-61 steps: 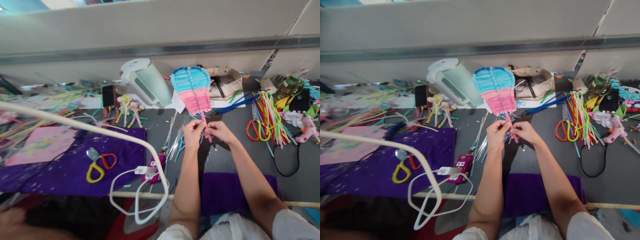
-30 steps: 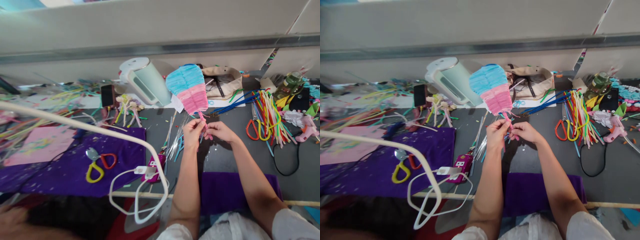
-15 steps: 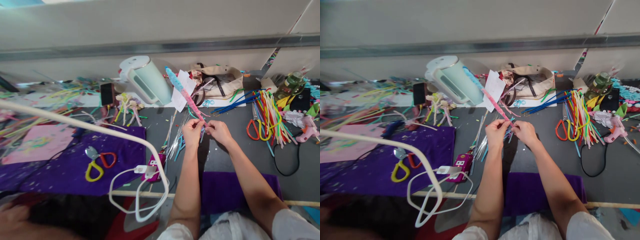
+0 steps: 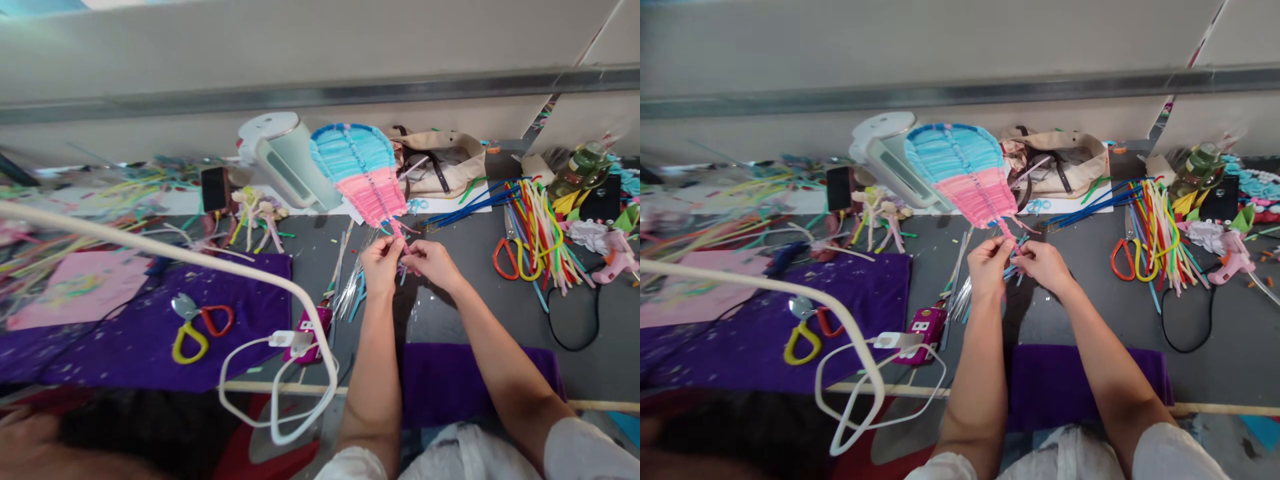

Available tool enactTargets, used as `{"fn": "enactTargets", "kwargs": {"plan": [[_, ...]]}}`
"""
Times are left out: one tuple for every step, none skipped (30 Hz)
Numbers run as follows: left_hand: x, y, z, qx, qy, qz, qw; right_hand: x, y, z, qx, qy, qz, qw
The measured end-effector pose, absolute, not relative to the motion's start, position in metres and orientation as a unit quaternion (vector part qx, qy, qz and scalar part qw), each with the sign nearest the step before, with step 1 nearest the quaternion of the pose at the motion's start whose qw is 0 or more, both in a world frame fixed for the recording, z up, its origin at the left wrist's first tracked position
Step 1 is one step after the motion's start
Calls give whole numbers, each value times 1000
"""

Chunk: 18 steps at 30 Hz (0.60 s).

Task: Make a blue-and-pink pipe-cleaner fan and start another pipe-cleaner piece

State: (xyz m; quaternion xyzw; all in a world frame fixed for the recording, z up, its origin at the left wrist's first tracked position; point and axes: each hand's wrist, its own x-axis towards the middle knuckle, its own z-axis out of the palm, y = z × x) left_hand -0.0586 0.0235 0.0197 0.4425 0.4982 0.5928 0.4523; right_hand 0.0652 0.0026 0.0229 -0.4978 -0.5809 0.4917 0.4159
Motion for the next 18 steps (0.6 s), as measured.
{"fn": "enactTargets", "kwargs": {"plan": [[-59, 22, 21, 435, 489, 590, 472, 69, 4, 21, -448, -557, 557, 422], [-59, 21, 23, 429, 479, 587, 492, 73, 5, 20, -405, -531, 612, 423], [-59, 20, 25, 424, 470, 584, 508, 77, 6, 20, -374, -506, 654, 420], [-59, 20, 26, 422, 464, 582, 518, 80, 6, 19, -353, -487, 683, 414], [-58, 19, 27, 421, 460, 581, 523, 83, 7, 19, -340, -473, 703, 407], [-58, 19, 27, 422, 457, 582, 523, 85, 7, 19, -334, -466, 715, 400], [-58, 19, 27, 424, 456, 583, 521, 86, 7, 18, -332, -464, 720, 396], [-58, 19, 26, 426, 457, 583, 519, 86, 7, 18, -333, -464, 719, 396], [-58, 19, 25, 430, 459, 582, 515, 84, 7, 17, -337, -465, 714, 401], [-58, 19, 24, 434, 463, 581, 509, 83, 8, 15, -342, -468, 705, 409], [-58, 20, 23, 440, 469, 580, 501, 80, 8, 14, -349, -471, 695, 417], [-58, 20, 21, 445, 476, 579, 491, 78, 8, 12, -355, -473, 686, 424], [-58, 21, 20, 450, 483, 579, 479, 76, 9, 11, -361, -474, 678, 431], [-58, 22, 18, 455, 489, 580, 466, 73, 9, 9, -366, -476, 671, 436], [-58, 23, 17, 460, 495, 581, 454, 71, 9, 8, -372, -479, 661, 442], [-58, 24, 16, 465, 500, 581, 443, 70, 10, 7, -380, -486, 647, 447], [-58, 25, 15, 469, 505, 581, 433, 69, 10, 6, -393, -498, 629, 450], [-58, 25, 14, 473, 510, 580, 424, 69, 10, 5, -410, -512, 605, 451]]}}
